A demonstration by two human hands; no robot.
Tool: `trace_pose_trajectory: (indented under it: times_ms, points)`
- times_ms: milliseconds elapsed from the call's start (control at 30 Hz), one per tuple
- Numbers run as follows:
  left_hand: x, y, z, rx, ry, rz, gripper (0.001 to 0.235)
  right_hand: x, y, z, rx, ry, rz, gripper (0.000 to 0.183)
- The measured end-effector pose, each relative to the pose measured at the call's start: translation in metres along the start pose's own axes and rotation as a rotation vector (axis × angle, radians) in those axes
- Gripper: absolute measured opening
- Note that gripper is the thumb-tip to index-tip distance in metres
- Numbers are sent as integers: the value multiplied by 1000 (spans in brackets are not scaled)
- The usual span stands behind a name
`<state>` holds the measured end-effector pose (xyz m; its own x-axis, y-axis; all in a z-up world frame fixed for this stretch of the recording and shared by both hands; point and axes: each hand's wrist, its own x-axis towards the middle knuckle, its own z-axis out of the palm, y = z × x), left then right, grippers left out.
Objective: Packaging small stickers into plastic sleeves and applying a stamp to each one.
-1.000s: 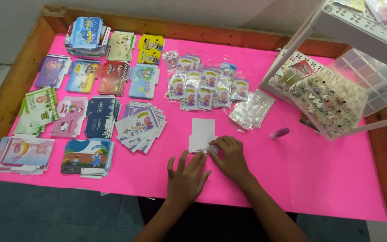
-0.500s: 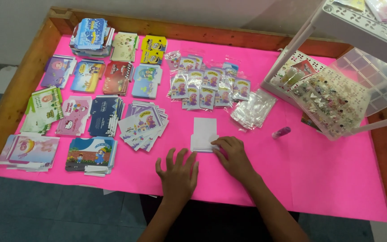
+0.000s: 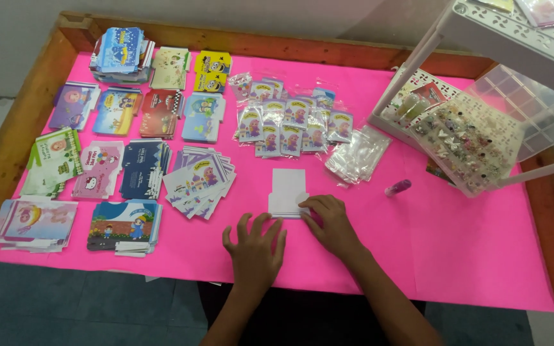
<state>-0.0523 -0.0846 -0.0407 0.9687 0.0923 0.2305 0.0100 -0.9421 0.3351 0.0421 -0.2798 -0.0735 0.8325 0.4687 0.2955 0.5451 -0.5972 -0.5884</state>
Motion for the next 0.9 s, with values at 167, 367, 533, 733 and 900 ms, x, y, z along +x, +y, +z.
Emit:
trace_pose_trajectory:
  times_ms: [167, 367, 533, 733, 900]
  points:
    - [10, -2, 3, -24, 114, 94, 26, -1, -5, 2, -40, 35, -36, 20]
    - [23, 7, 21, -100, -50, 238, 41, -6, -1, -6, -23, 46, 11, 31]
    - [31, -12, 38, -128, -74, 261, 40, 8, -13, -28, -117, -123, -88, 44]
    - [44, -16, 11, -124, -166, 393, 28, 6, 3, -24, -264, -122, -198, 24]
    - [47, -9, 10, -66, -146, 426, 30, 3, 10, -13, -324, -59, -217, 15]
